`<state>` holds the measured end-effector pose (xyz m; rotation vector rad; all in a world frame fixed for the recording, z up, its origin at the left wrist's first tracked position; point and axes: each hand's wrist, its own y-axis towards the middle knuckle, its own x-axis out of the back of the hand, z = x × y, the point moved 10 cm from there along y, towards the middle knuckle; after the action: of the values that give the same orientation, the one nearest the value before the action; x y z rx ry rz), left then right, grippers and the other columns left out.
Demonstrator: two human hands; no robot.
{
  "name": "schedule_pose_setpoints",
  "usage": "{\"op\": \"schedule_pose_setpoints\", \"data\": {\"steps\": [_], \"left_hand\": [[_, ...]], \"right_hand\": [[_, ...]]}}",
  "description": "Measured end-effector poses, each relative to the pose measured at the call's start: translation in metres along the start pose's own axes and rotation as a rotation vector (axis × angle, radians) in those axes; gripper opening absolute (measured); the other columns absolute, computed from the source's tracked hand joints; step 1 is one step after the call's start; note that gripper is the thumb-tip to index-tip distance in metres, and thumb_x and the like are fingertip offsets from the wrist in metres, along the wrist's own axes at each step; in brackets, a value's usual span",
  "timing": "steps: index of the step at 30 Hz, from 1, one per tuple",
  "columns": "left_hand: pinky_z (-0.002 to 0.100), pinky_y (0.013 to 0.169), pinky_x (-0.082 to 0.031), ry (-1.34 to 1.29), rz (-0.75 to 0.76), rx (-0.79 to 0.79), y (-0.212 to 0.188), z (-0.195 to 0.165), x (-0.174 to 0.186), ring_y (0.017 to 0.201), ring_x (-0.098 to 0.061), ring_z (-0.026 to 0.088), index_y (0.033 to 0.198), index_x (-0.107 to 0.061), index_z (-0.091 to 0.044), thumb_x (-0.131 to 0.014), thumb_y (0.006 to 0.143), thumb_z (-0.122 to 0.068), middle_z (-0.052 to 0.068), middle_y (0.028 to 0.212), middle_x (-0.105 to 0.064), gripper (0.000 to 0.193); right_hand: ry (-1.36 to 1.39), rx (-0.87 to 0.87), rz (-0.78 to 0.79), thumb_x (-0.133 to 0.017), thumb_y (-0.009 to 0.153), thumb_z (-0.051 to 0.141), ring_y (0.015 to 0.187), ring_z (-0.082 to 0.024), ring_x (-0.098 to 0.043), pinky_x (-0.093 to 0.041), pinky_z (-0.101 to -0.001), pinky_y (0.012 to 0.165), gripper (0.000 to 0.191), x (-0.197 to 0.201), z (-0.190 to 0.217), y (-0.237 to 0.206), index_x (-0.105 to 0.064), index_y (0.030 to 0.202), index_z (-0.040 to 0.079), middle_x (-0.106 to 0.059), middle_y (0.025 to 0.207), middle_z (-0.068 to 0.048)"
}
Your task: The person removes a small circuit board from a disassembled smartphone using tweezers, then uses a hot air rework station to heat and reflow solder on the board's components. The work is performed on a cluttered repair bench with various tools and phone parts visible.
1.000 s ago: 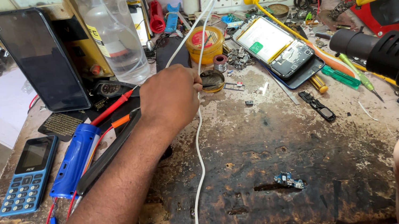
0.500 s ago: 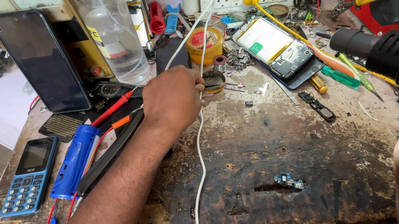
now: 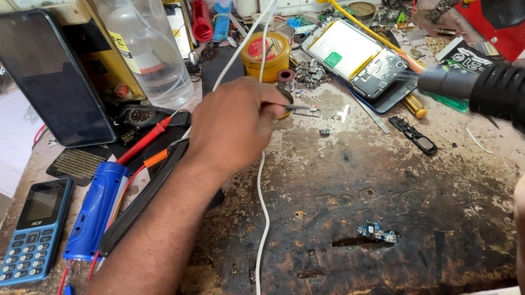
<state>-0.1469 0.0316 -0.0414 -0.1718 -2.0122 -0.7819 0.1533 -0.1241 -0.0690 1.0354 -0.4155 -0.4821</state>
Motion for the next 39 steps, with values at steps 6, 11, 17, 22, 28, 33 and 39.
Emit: {"op": "schedule_pose_setpoints", "data": {"steps": [6,11,17,22,28,33,39], "left_hand": [[0.039,0.076,-0.055,-0.373,0.321,-0.518,-0.035,-0.089,-0.020,0.088,-0.074,0.023,0.098,-0.076,-0.016,-0.074,0.088,-0.016,0.002,0.095,-0.075,0.010],[0.042,0.070,-0.053,-0.345,0.421,-0.573,-0.052,-0.111,-0.023,0.088,-0.073,0.025,0.096,-0.078,-0.016,-0.075,0.085,-0.016,0.000,0.093,-0.075,0.011],[0.042,0.071,-0.054,-0.278,0.430,-0.590,-0.058,-0.117,-0.023,0.087,-0.072,0.025,0.095,-0.079,-0.018,-0.076,0.084,-0.017,-0.001,0.090,-0.074,0.011],[0.044,0.074,-0.053,-0.208,0.380,-0.663,-0.062,-0.124,-0.022,0.090,-0.071,0.026,0.090,-0.078,-0.019,-0.076,0.082,-0.017,-0.001,0.088,-0.073,0.009],[0.045,0.075,-0.052,-0.164,0.386,-0.633,-0.061,-0.122,-0.028,0.089,-0.070,0.026,0.087,-0.078,-0.018,-0.076,0.081,-0.018,0.000,0.084,-0.070,0.006],[0.045,0.076,-0.051,-0.170,0.372,-0.640,-0.060,-0.125,-0.029,0.088,-0.070,0.026,0.087,-0.078,-0.018,-0.077,0.080,-0.016,0.000,0.084,-0.070,0.007],[0.045,0.076,-0.051,-0.165,0.366,-0.649,-0.060,-0.129,-0.028,0.088,-0.070,0.026,0.086,-0.078,-0.018,-0.076,0.079,-0.015,0.000,0.084,-0.070,0.008]], "right_hand": [[0.184,-0.051,0.038,-0.033,0.122,0.053,0.087,-0.031,-0.062,-0.054,-0.0370,0.081,0.060,0.007,0.002,0.008,-0.045,0.126,-0.006,-0.056,0.100,-0.021],[0.282,-0.099,0.058,-0.033,0.121,0.054,0.085,-0.032,-0.063,-0.054,-0.0370,0.079,0.061,0.012,0.005,0.016,-0.045,0.125,-0.006,-0.056,0.098,-0.021],[0.332,-0.101,0.082,-0.034,0.121,0.055,0.082,-0.032,-0.063,-0.055,-0.0371,0.075,0.062,0.000,0.013,0.019,-0.045,0.125,-0.006,-0.056,0.096,-0.021],[0.349,-0.093,0.085,-0.035,0.121,0.056,0.080,-0.032,-0.064,-0.055,-0.0371,0.073,0.062,-0.013,0.016,0.019,-0.045,0.124,-0.006,-0.056,0.095,-0.021],[0.353,-0.088,0.072,-0.036,0.120,0.057,0.077,-0.033,-0.064,-0.056,-0.0372,0.070,0.064,-0.015,0.016,0.020,-0.045,0.123,-0.006,-0.056,0.093,-0.021],[0.353,-0.082,0.066,-0.037,0.120,0.058,0.075,-0.033,-0.064,-0.056,-0.0372,0.067,0.064,-0.012,0.017,0.017,-0.045,0.123,-0.005,-0.056,0.091,-0.021],[0.339,-0.071,0.057,-0.038,0.120,0.060,0.072,-0.033,-0.065,-0.057,-0.0373,0.064,0.065,-0.013,0.022,0.019,-0.045,0.122,-0.005,-0.057,0.089,-0.021]]}}
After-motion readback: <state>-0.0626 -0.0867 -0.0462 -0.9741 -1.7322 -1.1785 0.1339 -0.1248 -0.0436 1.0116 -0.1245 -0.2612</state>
